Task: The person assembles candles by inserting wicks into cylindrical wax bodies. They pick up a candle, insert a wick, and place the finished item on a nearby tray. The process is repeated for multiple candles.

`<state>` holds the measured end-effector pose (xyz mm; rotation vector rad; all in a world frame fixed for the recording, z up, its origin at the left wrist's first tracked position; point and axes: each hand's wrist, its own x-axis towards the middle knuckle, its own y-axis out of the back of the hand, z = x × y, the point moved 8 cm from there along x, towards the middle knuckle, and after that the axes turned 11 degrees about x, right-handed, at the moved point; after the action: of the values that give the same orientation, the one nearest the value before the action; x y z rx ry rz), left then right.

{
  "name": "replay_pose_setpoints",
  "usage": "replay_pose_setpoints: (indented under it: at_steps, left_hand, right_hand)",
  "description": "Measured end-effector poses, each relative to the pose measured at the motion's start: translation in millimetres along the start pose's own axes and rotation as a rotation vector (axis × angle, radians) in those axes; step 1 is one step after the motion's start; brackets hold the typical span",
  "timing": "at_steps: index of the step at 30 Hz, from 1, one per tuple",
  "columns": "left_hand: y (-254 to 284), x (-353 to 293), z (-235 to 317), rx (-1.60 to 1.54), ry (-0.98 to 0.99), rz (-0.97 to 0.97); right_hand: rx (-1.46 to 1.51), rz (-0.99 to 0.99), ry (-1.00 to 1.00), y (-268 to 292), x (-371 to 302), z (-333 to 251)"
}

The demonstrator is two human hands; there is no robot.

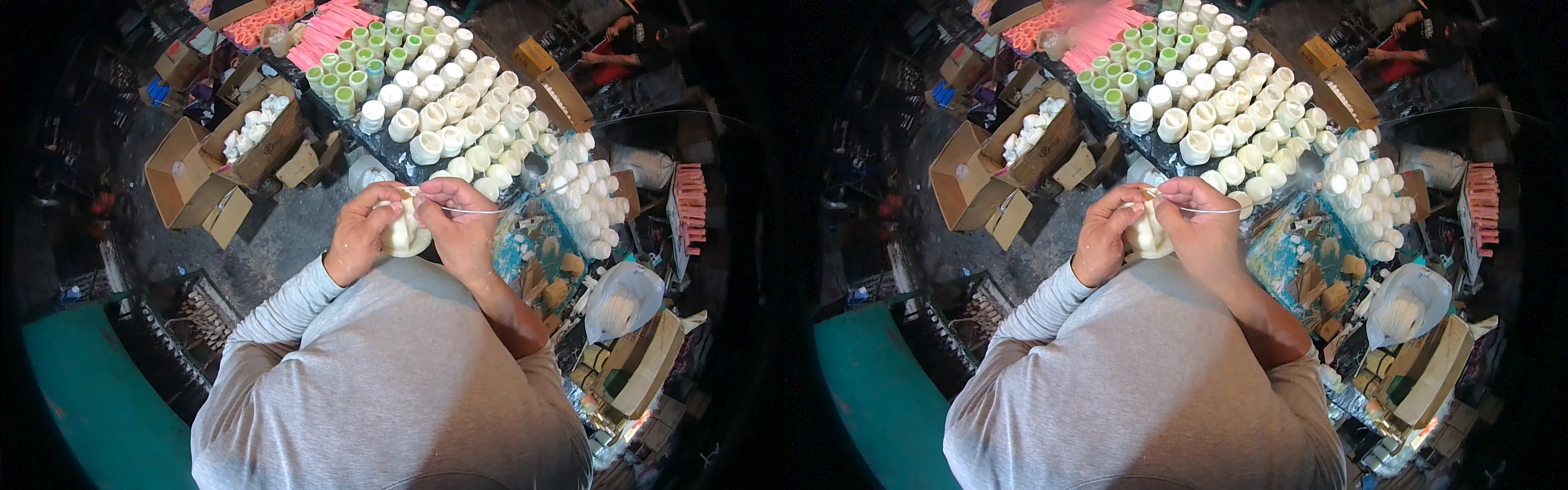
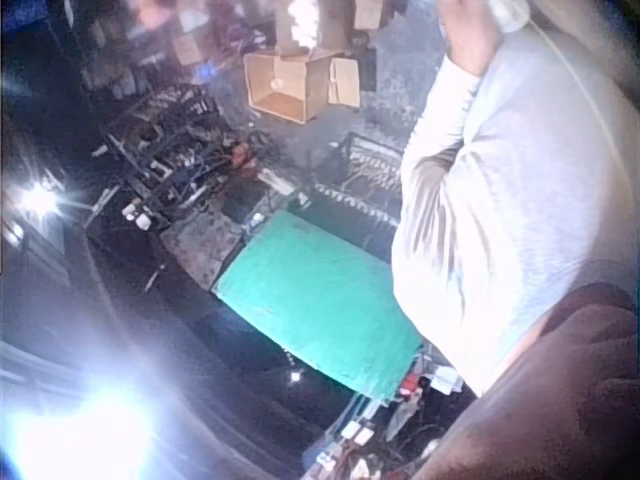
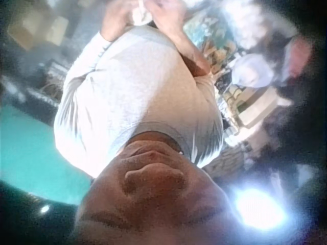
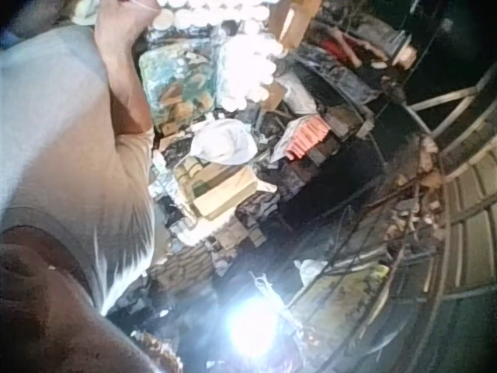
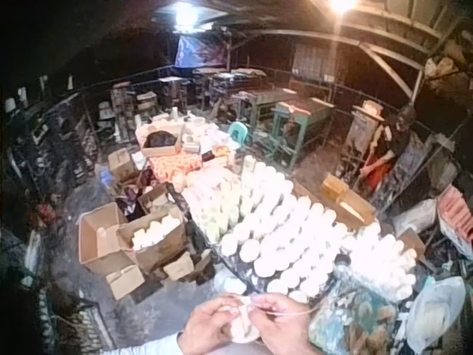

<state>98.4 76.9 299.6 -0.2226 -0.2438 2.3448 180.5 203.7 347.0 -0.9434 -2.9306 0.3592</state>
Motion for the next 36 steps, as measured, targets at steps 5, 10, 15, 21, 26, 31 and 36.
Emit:
replay_pose_setpoints:
  at_steps: [5,10,15,21,26,31,36]
  left_hand:
    - [-3,2,-2,-0.051,0.069,-0.022]
    - [-5,9,9,0.205,-0.042,-0.055]
    - [-9,10,4,0.223,0.013,-0.124]
    - [-7,14,0,0.297,0.056,-0.178]
    - [-9,19,-5,0.163,0.034,-0.229]
    - [-8,23,-17,0.065,0.106,-0.365]
    - [-7,21,-14,0.14,0.094,-0.344]
  right_hand:
    - [-0.087,-0.059,0.018,2,3,-4]
    - [-0.198,-0.207,-0.142,6,19,-5]
    - [-0.325,-0.315,-0.067,7,27,-10]
    - [-0.403,-0.371,-0.011,4,27,-8]
    - [-0.441,-0.453,0.107,0,29,-20]
    - [-0.449,-0.567,0.207,-5,35,-25]
    - [-0.433,-0.502,0.17,0,40,-17]
